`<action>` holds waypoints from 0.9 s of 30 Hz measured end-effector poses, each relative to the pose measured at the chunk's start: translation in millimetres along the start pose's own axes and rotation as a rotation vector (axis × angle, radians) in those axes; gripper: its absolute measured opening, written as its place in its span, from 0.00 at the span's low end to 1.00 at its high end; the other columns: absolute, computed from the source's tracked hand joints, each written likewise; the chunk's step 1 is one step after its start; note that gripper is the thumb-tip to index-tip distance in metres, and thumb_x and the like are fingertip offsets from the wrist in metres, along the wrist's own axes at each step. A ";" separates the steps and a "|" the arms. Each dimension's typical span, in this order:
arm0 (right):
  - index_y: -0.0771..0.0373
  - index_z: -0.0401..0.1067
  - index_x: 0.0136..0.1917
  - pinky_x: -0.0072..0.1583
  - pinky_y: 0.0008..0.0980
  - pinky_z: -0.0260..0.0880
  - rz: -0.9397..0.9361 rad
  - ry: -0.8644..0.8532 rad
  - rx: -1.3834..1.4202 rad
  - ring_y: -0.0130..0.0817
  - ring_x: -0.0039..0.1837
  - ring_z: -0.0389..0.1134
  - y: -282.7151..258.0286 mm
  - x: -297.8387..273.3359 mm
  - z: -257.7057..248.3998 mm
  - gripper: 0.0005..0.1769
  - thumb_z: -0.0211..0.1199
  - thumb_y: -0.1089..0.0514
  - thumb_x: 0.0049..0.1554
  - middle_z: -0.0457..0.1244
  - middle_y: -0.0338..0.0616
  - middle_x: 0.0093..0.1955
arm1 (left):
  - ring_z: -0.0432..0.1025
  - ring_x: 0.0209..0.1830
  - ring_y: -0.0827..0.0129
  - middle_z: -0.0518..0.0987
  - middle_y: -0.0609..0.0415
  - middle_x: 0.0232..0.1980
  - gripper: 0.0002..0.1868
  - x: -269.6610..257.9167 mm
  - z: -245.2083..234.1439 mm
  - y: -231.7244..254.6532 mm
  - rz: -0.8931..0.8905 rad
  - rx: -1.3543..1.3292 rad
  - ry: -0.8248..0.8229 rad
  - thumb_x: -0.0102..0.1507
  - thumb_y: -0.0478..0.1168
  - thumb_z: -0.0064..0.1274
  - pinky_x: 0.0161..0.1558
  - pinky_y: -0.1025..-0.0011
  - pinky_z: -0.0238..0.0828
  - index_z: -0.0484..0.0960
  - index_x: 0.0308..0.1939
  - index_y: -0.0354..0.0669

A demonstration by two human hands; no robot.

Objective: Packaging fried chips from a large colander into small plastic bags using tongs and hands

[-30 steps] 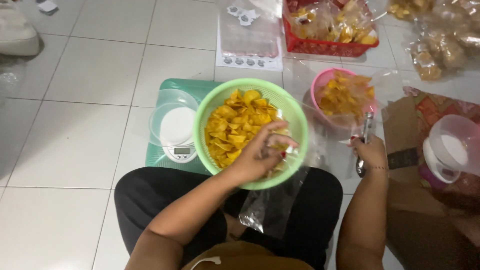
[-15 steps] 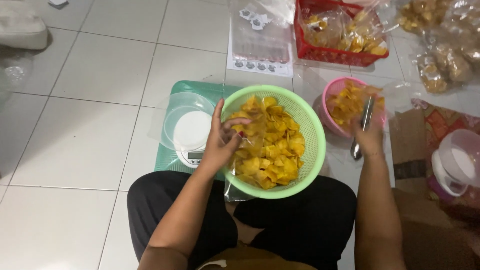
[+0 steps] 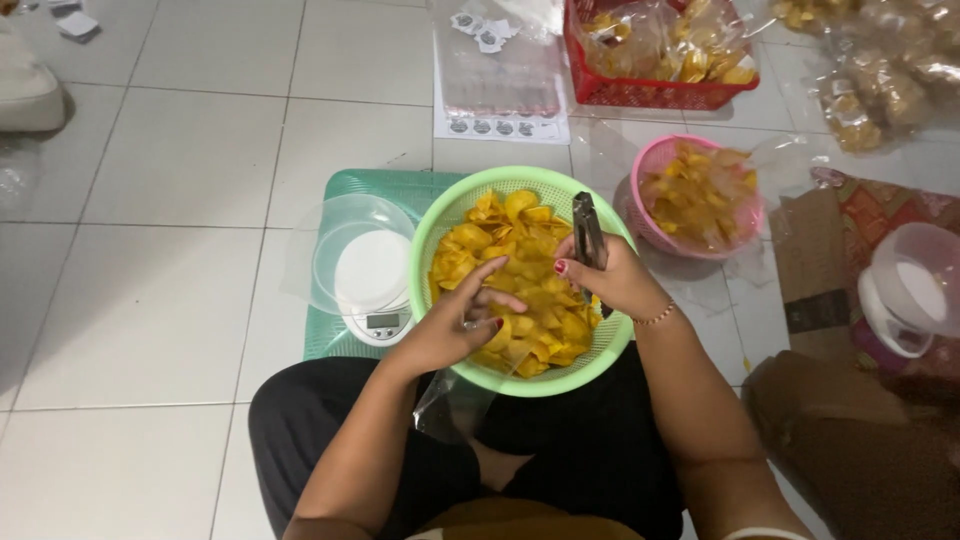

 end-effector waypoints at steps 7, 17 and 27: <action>0.68 0.66 0.40 0.46 0.29 0.67 -0.202 -0.007 0.052 0.28 0.41 0.65 -20.8 -8.6 5.2 0.06 0.62 0.65 0.51 0.66 0.52 0.41 | 0.72 0.27 0.70 0.78 0.46 0.45 0.20 6.7 5.4 -17.8 -0.040 0.015 0.075 0.59 0.34 0.47 0.28 0.76 0.66 0.71 0.56 0.39; 0.68 0.69 0.43 0.43 0.31 0.65 -0.213 -0.104 -0.093 0.31 0.36 0.63 -41.0 -20.0 21.4 0.11 0.65 0.65 0.46 0.64 0.47 0.33 | 0.62 0.20 0.75 0.72 0.53 0.19 0.03 3.6 15.8 -17.9 -0.017 0.157 0.235 0.57 0.34 0.54 0.25 0.78 0.59 0.82 0.29 0.39; 0.66 0.69 0.32 0.36 0.22 0.60 -0.168 -0.193 -0.124 0.23 0.28 0.56 -36.2 -20.2 28.4 0.08 0.69 0.64 0.43 0.57 0.36 0.22 | 0.65 0.18 0.69 0.70 0.50 0.16 0.05 2.6 16.2 -11.3 0.037 0.186 0.243 0.54 0.36 0.58 0.24 0.76 0.60 0.81 0.25 0.38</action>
Point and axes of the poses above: each hand's wrist, its own x-axis towards the middle knuckle, its own z-axis out of the palm, y = z × x, the point moved 5 cm from there along x, towards the middle knuckle
